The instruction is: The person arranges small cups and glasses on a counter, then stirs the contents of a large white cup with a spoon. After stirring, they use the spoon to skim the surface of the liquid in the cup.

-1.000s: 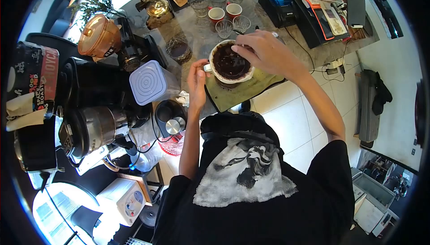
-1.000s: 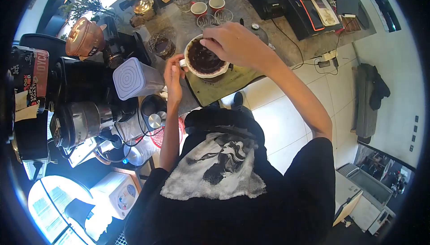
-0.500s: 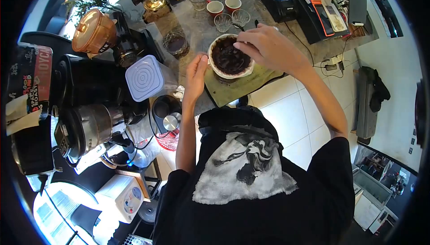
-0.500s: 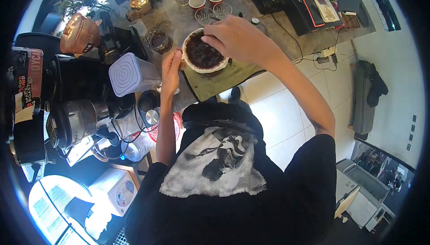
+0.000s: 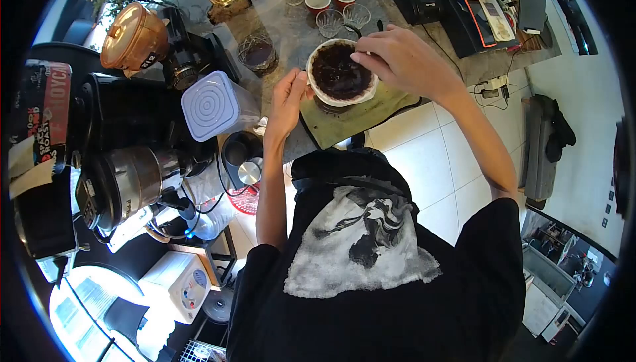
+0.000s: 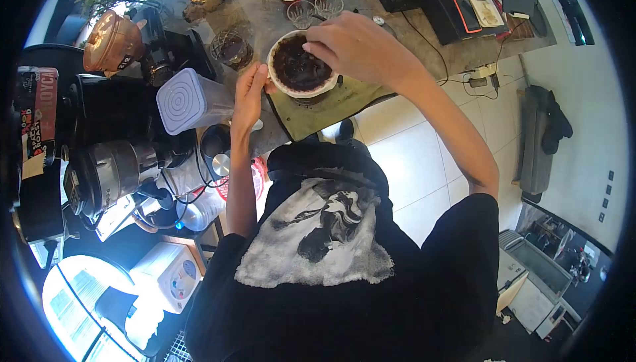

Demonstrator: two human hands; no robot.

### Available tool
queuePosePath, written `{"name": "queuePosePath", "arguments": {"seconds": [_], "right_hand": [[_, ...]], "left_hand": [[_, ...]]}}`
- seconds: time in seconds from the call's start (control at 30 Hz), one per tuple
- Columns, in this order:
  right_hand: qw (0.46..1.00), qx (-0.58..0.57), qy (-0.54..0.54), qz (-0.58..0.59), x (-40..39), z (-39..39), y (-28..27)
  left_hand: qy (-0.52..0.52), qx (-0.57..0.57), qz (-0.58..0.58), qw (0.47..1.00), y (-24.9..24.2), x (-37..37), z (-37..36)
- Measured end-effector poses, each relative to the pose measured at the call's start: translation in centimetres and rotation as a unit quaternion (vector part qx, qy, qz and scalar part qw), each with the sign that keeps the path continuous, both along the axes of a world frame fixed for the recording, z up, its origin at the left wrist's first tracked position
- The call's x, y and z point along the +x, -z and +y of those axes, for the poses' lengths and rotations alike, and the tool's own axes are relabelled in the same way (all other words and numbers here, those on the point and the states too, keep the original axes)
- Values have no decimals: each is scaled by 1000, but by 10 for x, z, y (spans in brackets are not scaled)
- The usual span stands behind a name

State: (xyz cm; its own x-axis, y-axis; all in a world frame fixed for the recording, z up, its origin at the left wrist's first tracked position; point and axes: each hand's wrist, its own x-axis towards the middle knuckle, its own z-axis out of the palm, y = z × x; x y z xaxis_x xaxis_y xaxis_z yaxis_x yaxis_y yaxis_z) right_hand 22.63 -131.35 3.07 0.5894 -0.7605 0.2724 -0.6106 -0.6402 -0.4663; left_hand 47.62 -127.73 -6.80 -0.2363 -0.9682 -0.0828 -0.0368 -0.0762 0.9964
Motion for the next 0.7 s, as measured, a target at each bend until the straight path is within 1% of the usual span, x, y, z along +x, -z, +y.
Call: {"name": "queuePosePath", "arguments": {"seconds": [0.07, 0.17, 0.23, 0.37, 0.47, 0.53, 0.57, 0.63, 0.67, 0.7], "right_hand": [[1000, -8, 7, 13, 0, -2, 3], [1000, -24, 11, -5, 5, -1, 5], [999, 7, -9, -34, 7, 4, 0], [1000, 10, -7, -24, -1, 3, -3], [999, 17, -6, -42, -13, -3, -7], [996, 32, 28, -74, -18, -4, -9], [996, 31, 28, -73, -19, -4, -10], [987, 92, 91, -91, -20, -1, -8], [987, 91, 91, -91, -20, -1, -2], [979, 121, 118, -115, -21, -1, 9]], "left_hand": [[11, -9, -8, 1000, 0, 2, -1], [23, -2, 1, 1000, -1, 2, -2], [24, -6, -28, 999, 0, 3, -3], [27, -16, -32, 999, 4, 4, -3], [22, 1, -33, 999, 2, 3, -1], [24, 9, -26, 999, -1, 1, -1], [24, 8, -25, 999, -2, 1, -1], [21, 18, -18, 999, -3, 0, -1], [21, 18, -18, 999, -2, 0, -1], [22, 22, -8, 999, 1, 1, -2]]}}
